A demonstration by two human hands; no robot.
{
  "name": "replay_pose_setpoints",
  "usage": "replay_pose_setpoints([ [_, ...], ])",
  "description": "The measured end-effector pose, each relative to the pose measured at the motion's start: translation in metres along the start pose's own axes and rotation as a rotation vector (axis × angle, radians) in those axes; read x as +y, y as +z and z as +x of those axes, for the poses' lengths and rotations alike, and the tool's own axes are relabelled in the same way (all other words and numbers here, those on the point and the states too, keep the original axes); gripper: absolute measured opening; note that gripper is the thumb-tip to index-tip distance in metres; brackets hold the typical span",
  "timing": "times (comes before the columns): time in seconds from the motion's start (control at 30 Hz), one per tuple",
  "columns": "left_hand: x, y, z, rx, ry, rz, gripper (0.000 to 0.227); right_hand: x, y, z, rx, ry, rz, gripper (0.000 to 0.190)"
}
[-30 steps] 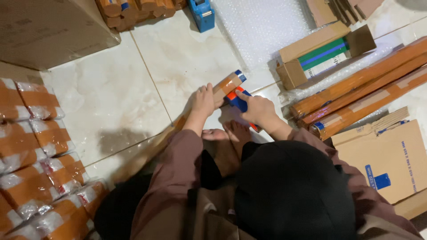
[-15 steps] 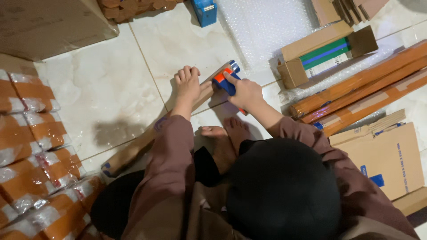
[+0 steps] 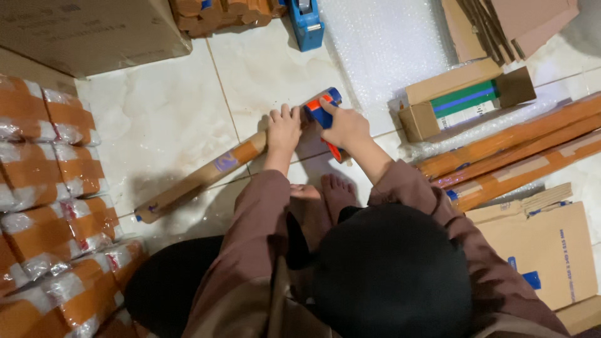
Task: The person wraps a long cardboard sheet around a cylindrical object, then secures it with a handheld tape dispenser. They place the finished package aside and repeat the process with a blue cylindrical object, wrapping it in bubble wrap and taping it shut.
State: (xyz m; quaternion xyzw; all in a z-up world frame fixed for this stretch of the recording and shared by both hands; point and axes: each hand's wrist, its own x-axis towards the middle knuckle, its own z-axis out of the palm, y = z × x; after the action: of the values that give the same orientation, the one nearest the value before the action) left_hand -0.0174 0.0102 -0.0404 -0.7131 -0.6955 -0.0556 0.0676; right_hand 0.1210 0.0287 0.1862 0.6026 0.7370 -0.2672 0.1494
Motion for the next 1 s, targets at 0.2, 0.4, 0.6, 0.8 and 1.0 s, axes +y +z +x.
replay_pose_setpoints([
  [0.2,-0.027,-0.037,0.027,-0.235,0.061,-0.227,0.06,0.014,0.02,-0.033,-0.093,0.068,-0.06,0.069],
  [0.4,-0.046,-0.082,0.041,-0.594,0.044,-0.546,0.051,0.011,0.029,-0.004,-0.021,0.03,-0.06,0.069],
  [0.6,-0.048,-0.129,0.049,-0.782,-0.08,-0.621,0.048,-0.008,0.034,-0.004,-0.038,0.037,-0.161,0.072],
  [0.8,-0.058,-0.122,0.042,-0.679,-0.085,-0.765,0.057,0.051,0.026,-0.005,-0.041,0.03,0.205,0.073],
  [1.0,-0.072,-0.135,0.038,-0.472,-0.019,-0.781,0.055,0.084,-0.013,-0.07,-0.121,0.168,0.976,0.077],
])
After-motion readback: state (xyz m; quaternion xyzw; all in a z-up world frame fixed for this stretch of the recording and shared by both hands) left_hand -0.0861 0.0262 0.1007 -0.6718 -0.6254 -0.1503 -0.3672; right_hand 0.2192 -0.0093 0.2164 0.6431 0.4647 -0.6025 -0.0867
